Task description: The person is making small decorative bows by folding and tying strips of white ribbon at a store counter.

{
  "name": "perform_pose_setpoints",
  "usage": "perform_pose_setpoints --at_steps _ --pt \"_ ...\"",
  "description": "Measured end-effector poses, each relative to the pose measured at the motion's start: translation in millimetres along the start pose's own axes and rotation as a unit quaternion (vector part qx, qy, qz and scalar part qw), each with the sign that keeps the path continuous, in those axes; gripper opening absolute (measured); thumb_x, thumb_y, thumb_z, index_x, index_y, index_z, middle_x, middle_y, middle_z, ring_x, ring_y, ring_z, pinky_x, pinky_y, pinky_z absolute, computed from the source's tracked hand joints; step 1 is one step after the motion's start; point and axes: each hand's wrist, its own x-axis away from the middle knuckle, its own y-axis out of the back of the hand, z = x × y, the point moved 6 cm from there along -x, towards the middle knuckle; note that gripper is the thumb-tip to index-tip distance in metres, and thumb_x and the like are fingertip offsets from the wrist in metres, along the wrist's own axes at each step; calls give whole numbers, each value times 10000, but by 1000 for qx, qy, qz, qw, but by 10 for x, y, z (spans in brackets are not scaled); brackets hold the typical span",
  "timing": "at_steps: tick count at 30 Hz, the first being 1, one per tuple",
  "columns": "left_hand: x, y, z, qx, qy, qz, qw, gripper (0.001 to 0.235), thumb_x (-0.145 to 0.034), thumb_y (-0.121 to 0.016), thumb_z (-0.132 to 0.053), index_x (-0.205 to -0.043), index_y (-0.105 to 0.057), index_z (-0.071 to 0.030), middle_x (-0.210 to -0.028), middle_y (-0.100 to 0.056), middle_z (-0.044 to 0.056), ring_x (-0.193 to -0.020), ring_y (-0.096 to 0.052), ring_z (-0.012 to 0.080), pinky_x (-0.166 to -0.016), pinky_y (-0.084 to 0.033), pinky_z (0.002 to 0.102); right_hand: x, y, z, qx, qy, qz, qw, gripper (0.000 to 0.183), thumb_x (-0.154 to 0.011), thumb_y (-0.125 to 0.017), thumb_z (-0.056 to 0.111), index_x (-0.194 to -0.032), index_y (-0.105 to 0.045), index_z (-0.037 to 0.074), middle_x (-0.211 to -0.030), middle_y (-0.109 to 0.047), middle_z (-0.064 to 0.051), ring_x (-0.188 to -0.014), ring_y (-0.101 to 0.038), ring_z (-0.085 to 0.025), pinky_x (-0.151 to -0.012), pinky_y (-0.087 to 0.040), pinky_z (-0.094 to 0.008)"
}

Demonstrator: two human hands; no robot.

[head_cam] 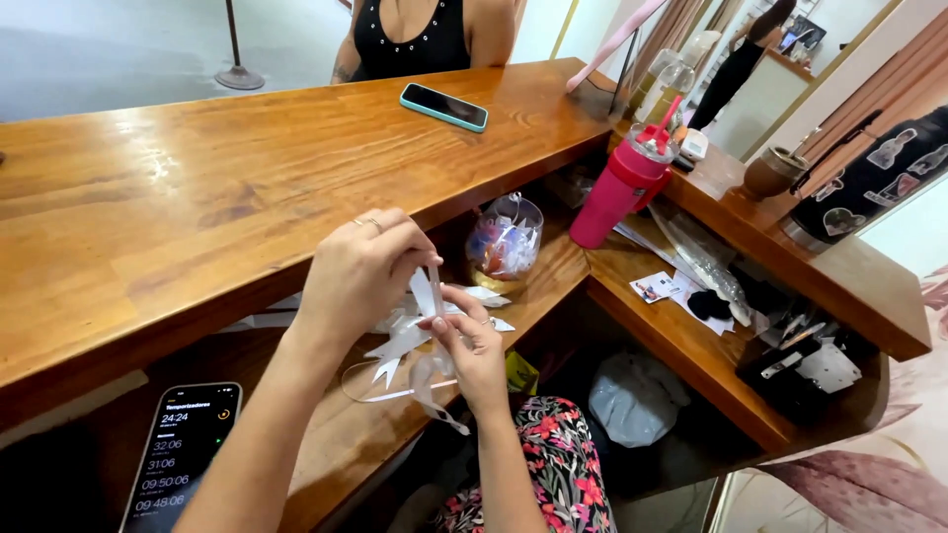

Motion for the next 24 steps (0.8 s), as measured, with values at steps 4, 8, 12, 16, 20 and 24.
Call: perform_pose_setpoints --at_steps 4,8,12,16,20,24 --pt "-25 258 123 -14 27 -48 998 144 -921 -803 -295 -871 -669 -312 -850 -615 -168 -813 -643 75 -752 -522 222 44 -39 -96 -88 -51 47 994 201 -949 -703 254 -863 -823 118 -1326 -684 -106 -1267 -602 -230 -1146 -355 -445" --pt "-47 421 146 1 91 -78 993 148 -959 -806 -264 -875 -688 -234 -832 -626 -93 -727 -631 132 -687 -538 278 178 -161 -321 -322 -96 172 926 275 -950 -650 193 -817 -731 -33 -977 -737 -263 -1163 -661 -361 -1116 -403 -526" --pt "-18 441 202 -20 122 -101 987 152 -957 -824 -264 -881 -703 -213 -820 -626 -75 -695 -631 146 -664 -539 296 311 -193 -563 -469 -136 213 846 245 -939 -657 190 -801 -674 -11 -839 -720 -256 -1082 -687 -433 -1067 -437 -586" --pt "30 489 290 -86 125 -109 982 157 -960 -824 -220 -886 -686 -206 -827 -610 -59 -704 -640 167 -662 -540 322 292 -190 -323 -562 -92 248 783 257 -965 -638 160 -795 -661 -30 -817 -701 -288 -1096 -687 -448 -1126 -348 -676" --pt "-7 585 194 -224 108 -103 963 215 -904 -863 -168 -993 -669 -145 -1038 -586 19 -972 -628 256 -823 -536 368 282 -111 -337 -545 -163 196 799 257 -957 -633 185 -768 -643 11 -761 -696 -238 -939 -713 -372 -1093 -399 -658" --pt "-172 495 -178 -90 -48 -33 994 208 -1026 -646 -126 -1233 -631 -117 -1410 -591 91 -1368 -524 306 -1255 -151 492 257 -87 -652 -501 -252 144 816 277 -995 -563 176 -814 -611 -27 -805 -701 -267 -883 -721 -335 -988 -506 -587"
